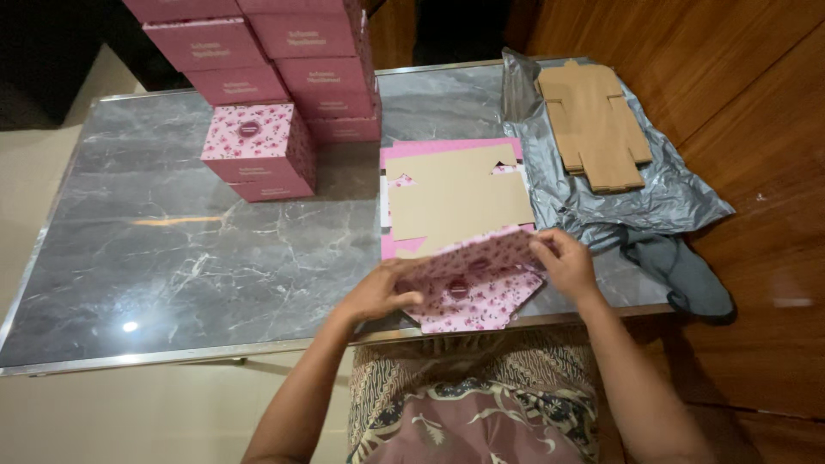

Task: The person folds a flat, pink floral-patterned cardboard sheet into a small box. They fold the side flaps and tuck the tabs into slots to form the box structure. The completed box is then placed on a stack of similar boxes.

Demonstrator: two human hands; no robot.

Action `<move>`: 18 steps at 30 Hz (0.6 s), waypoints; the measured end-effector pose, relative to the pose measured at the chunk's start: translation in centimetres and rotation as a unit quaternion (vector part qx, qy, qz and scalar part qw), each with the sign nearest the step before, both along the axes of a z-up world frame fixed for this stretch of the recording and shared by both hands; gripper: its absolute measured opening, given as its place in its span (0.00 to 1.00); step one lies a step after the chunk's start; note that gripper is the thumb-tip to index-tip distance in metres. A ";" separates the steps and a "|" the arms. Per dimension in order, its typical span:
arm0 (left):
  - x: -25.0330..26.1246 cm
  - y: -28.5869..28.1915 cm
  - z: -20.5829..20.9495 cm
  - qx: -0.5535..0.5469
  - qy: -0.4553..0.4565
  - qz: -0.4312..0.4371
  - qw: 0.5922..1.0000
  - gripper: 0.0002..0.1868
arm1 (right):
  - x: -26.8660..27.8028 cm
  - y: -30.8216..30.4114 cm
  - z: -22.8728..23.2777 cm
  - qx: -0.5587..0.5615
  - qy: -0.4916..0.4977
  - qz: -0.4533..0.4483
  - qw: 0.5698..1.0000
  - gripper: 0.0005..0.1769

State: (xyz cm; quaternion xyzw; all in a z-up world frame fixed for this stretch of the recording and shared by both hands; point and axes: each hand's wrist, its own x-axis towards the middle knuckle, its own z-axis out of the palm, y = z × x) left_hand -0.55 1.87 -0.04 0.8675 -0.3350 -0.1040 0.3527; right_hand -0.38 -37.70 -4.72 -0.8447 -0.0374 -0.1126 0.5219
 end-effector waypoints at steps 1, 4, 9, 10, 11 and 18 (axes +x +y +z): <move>0.2 -0.7 -0.2 -0.021 0.065 0.055 0.996 0.44 | 1.1 0.1 0.0 0.018 0.007 0.004 1.000 0.09; 1.3 -2.4 -1.4 -0.041 0.210 0.195 0.957 0.34 | 3.6 0.6 0.6 0.055 0.023 0.006 0.998 0.10; 4.2 -3.2 -2.6 -0.012 0.179 0.311 0.933 0.27 | 3.5 4.1 3.4 -0.210 -0.255 -0.098 0.939 0.20; 4.3 -3.2 -2.6 -0.029 0.151 0.307 0.939 0.25 | 3.1 4.9 3.7 -0.283 -0.323 -0.072 0.900 0.17; 4.2 -3.2 -2.5 -0.047 0.122 0.303 0.944 0.23 | 2.7 5.6 3.9 -0.351 -0.388 -0.045 0.851 0.14; 4.1 -3.8 -0.5 -0.065 0.056 0.318 0.944 0.36 | 3.5 8.9 4.0 -0.434 -0.163 0.195 0.864 0.25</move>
